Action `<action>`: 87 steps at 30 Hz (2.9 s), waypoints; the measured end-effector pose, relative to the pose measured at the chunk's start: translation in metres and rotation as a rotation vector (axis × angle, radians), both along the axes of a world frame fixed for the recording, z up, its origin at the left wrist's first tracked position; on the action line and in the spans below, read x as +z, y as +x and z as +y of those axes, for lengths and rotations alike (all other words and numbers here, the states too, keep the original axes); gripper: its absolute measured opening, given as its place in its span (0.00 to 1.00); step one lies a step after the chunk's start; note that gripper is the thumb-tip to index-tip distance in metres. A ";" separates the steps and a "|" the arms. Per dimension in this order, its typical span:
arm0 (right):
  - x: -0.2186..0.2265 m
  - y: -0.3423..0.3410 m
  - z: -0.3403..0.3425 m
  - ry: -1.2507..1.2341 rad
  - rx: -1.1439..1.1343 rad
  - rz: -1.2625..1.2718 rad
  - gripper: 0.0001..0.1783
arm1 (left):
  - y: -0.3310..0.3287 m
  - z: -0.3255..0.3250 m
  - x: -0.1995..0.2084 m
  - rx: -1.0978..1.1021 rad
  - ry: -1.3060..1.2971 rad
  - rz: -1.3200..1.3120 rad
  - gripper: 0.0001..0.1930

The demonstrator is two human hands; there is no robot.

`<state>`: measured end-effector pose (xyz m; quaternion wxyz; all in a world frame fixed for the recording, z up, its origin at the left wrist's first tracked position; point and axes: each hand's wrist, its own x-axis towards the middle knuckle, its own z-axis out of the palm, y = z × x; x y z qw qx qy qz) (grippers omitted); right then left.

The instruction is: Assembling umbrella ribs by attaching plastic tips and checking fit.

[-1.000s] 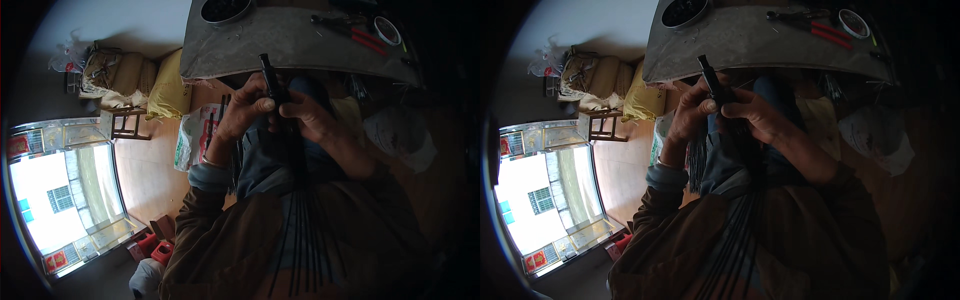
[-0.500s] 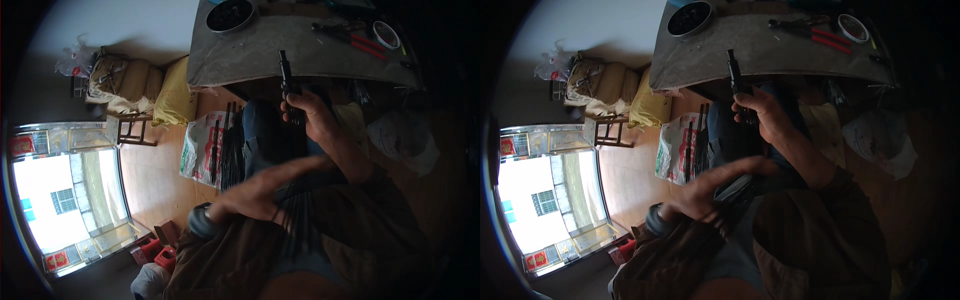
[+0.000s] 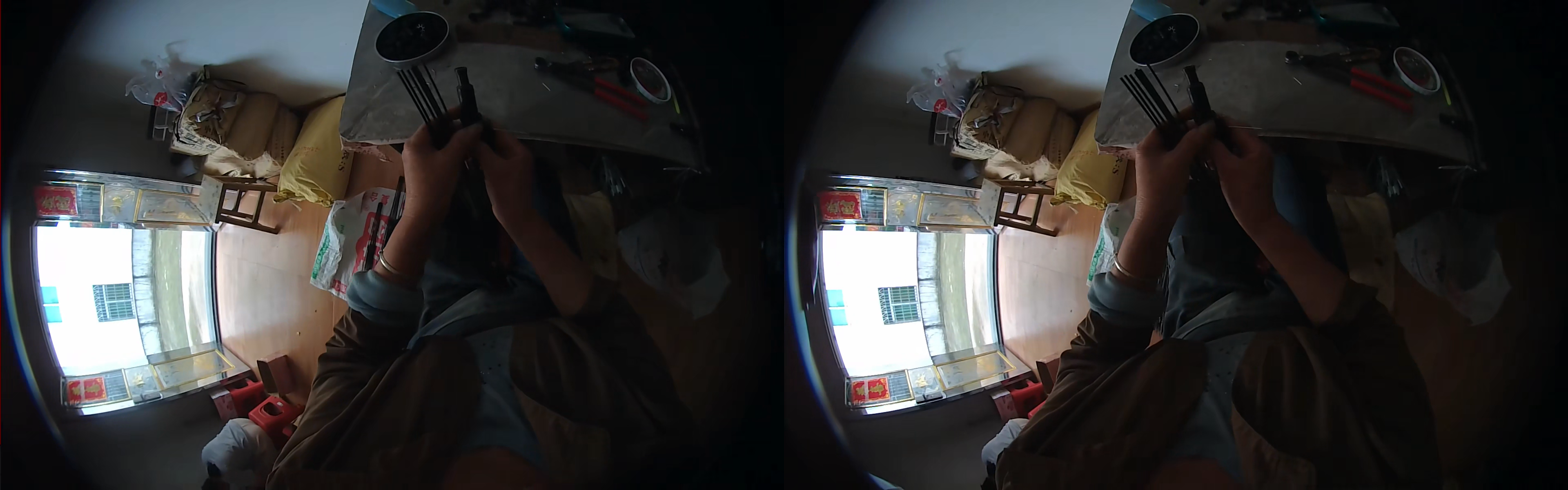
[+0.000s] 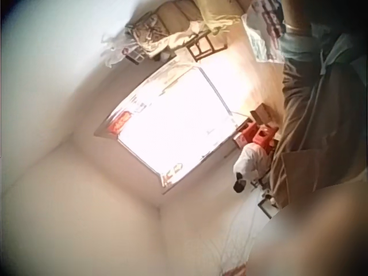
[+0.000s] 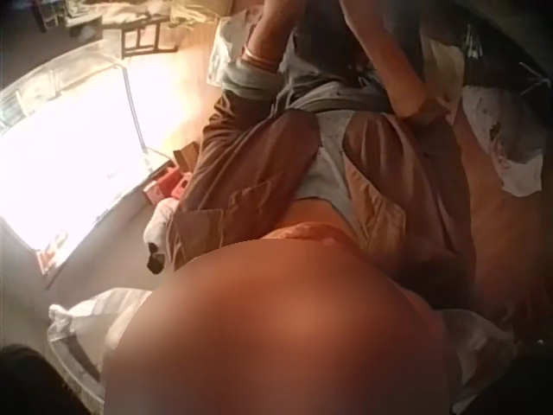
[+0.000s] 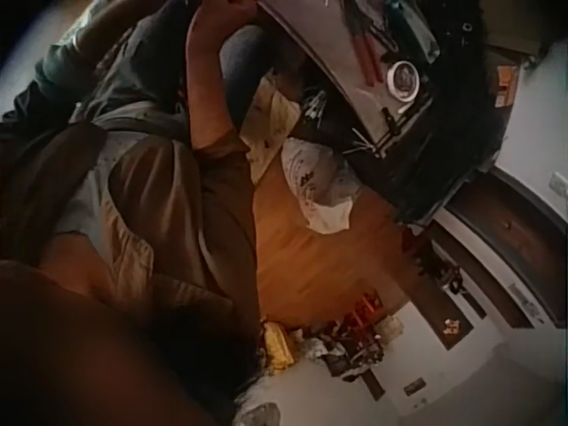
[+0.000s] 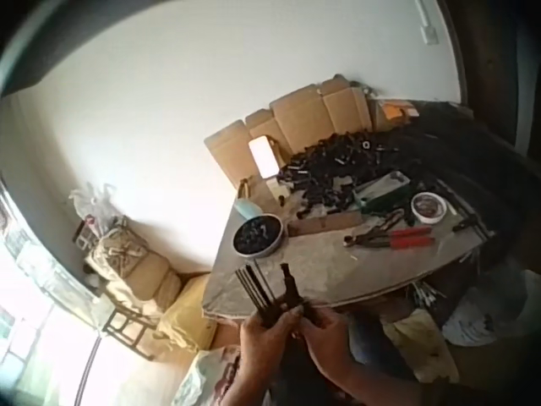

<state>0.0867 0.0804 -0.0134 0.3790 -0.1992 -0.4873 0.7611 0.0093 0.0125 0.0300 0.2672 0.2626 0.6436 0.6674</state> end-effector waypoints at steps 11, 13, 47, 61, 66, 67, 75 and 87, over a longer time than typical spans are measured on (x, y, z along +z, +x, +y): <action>0.019 0.031 0.011 0.662 -0.115 -0.244 0.13 | 0.000 -0.015 0.006 -0.007 0.070 -0.084 0.14; 0.025 0.034 0.016 0.591 0.068 -0.307 0.11 | 0.001 -0.017 0.006 -0.011 0.083 -0.098 0.14; 0.028 0.030 0.020 0.469 0.285 -0.300 0.09 | 0.008 -0.032 0.000 0.039 0.205 -0.131 0.15; 0.018 0.024 0.035 -0.034 0.628 -0.258 0.12 | 0.021 -0.037 0.001 0.071 0.215 -0.081 0.15; 0.023 0.026 0.020 0.170 0.504 -0.293 0.13 | 0.017 -0.039 0.016 0.056 0.018 0.162 0.15; 0.023 0.026 0.019 0.261 0.443 -0.263 0.14 | 0.017 -0.038 0.022 0.057 0.017 0.161 0.15; 0.026 0.030 0.031 -0.020 0.654 -0.262 0.15 | 0.014 -0.042 0.022 -0.089 0.024 0.062 0.15; 0.041 0.037 0.026 0.132 0.527 -0.368 0.16 | 0.012 -0.043 0.012 -0.110 0.175 -0.137 0.13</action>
